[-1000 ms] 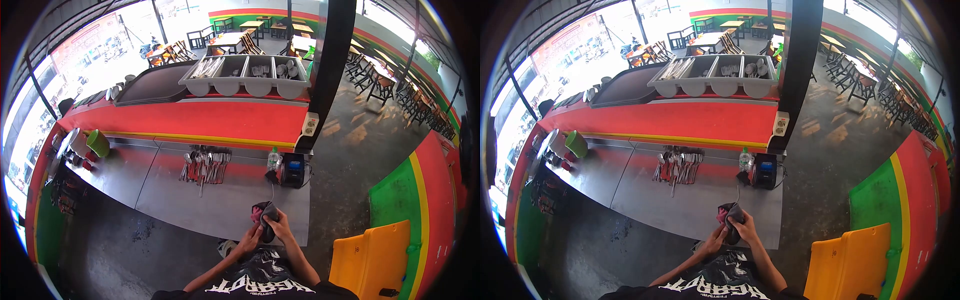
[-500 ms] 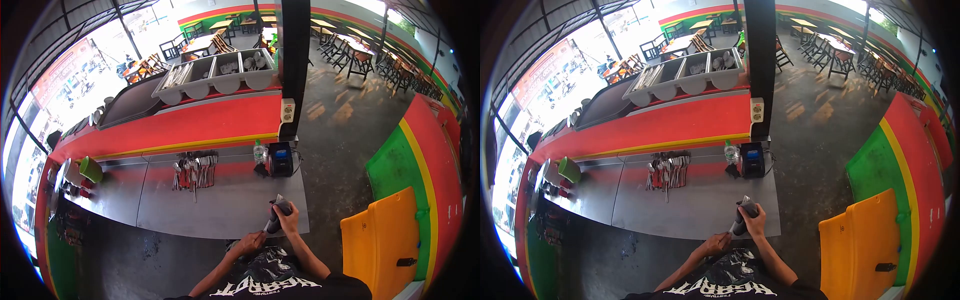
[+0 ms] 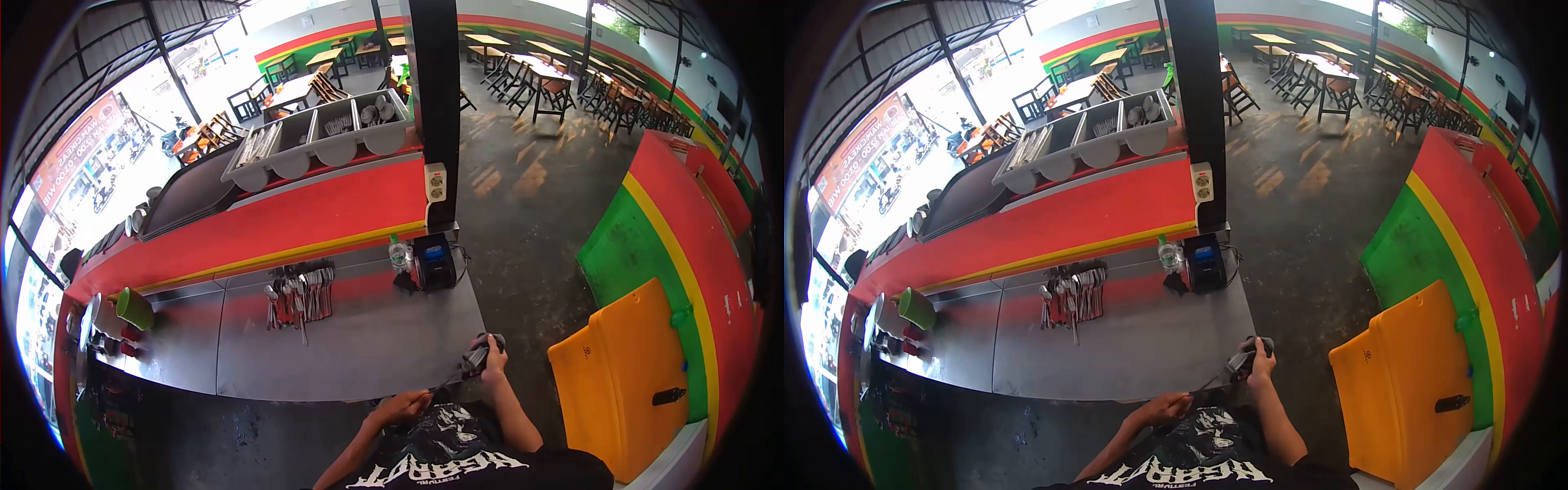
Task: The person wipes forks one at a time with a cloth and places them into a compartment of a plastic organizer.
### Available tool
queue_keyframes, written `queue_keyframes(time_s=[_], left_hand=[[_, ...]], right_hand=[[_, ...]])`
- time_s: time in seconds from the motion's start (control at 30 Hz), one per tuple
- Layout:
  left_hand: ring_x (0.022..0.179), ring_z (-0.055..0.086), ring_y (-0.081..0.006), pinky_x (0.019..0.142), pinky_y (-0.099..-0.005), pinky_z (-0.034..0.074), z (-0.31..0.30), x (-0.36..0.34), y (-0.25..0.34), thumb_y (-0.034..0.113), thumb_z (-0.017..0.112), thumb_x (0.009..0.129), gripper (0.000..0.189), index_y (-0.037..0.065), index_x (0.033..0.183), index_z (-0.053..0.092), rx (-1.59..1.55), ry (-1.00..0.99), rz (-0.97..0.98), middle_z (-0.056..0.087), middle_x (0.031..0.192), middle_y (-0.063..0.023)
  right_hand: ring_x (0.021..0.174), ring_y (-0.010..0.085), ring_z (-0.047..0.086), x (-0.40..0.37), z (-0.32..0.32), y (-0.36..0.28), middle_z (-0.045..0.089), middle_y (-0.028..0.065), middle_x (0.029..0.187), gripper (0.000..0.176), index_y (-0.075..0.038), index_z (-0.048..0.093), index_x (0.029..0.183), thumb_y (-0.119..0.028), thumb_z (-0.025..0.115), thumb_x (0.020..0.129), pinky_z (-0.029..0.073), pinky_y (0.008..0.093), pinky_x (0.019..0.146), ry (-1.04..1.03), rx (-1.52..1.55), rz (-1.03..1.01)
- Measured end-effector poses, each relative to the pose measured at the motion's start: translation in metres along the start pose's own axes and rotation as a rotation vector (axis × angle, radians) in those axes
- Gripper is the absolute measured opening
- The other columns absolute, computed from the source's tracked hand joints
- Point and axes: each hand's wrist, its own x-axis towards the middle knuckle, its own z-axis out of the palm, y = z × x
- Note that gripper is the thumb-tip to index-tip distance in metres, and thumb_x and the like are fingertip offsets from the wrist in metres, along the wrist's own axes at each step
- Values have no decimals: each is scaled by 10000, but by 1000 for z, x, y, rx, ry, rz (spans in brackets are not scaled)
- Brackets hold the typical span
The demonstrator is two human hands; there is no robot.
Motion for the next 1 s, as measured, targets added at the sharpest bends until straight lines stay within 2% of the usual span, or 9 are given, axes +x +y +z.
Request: queue_keyframes(time_s=[0.1,0.2,0.3,0.4,0.5,0.57,0.67,0.77,1.0], left_hand=[[648,476,-138,647,-301,423,6,10,-3,404,358,1077,454,48,831,497,-205,118,83,470,678,-11],[647,473,-120,637,-284,426,11,20,-8,389,352,1083,454,48,818,490,-425,321,169,454,677,0],[643,475,-106,620,-274,429,3,23,-4,381,347,1085,451,52,807,482,-485,488,122,437,672,2],[644,505,-121,616,-294,448,-8,21,-15,336,377,1079,409,34,836,507,-499,567,105,471,682,-10],[662,551,-161,640,-329,477,-10,21,-33,247,419,1041,313,-2,906,553,-334,778,214,542,723,-34],[681,574,-185,657,-348,489,-16,15,-58,194,435,1001,259,-17,955,577,-262,785,206,580,750,-54],[695,580,-200,665,-360,490,-43,-5,-86,161,435,961,244,-18,993,596,-195,563,103,599,760,-82],[677,545,-154,651,-325,464,-54,-29,-24,296,392,1041,355,7,954,578,-50,425,102,558,718,-53],[646,515,-190,651,-359,457,-88,-52,-34,404,367,1058,451,15,902,532,51,144,-82,524,684,-69]], right_hand=[[874,238,684,-4,-5,-1,659,103,1037,389,-32,622,1101,-336,722,879,595,412,738,61,20,-3],[878,190,664,-16,7,-9,662,80,1005,336,-44,633,1112,-299,694,903,568,351,745,-152,199,-119],[838,148,645,-46,41,-24,651,58,972,267,-46,637,1072,-235,710,898,543,324,730,-202,137,-395],[799,122,616,-105,71,-22,638,37,923,251,-45,635,1036,-178,757,862,508,298,693,-367,-185,-651],[888,258,626,-147,86,-7,647,101,1035,329,-19,628,1072,-100,788,796,505,369,787,-823,-557,-849],[964,302,607,-165,107,4,625,125,1066,364,-21,626,1064,-92,805,756,488,393,827,-985,-559,-1184],[1040,340,569,-156,114,20,602,150,1091,399,-13,627,1059,-74,805,707,459,399,884,-998,-512,-1048],[1002,344,560,-146,123,25,591,141,1093,419,-27,621,1079,-81,779,695,454,426,880,-901,-584,-1155],[966,376,554,-131,151,37,598,163,1028,377,-25,627,1062,-88,747,711,456,441,860,-701,-746,-1243]])
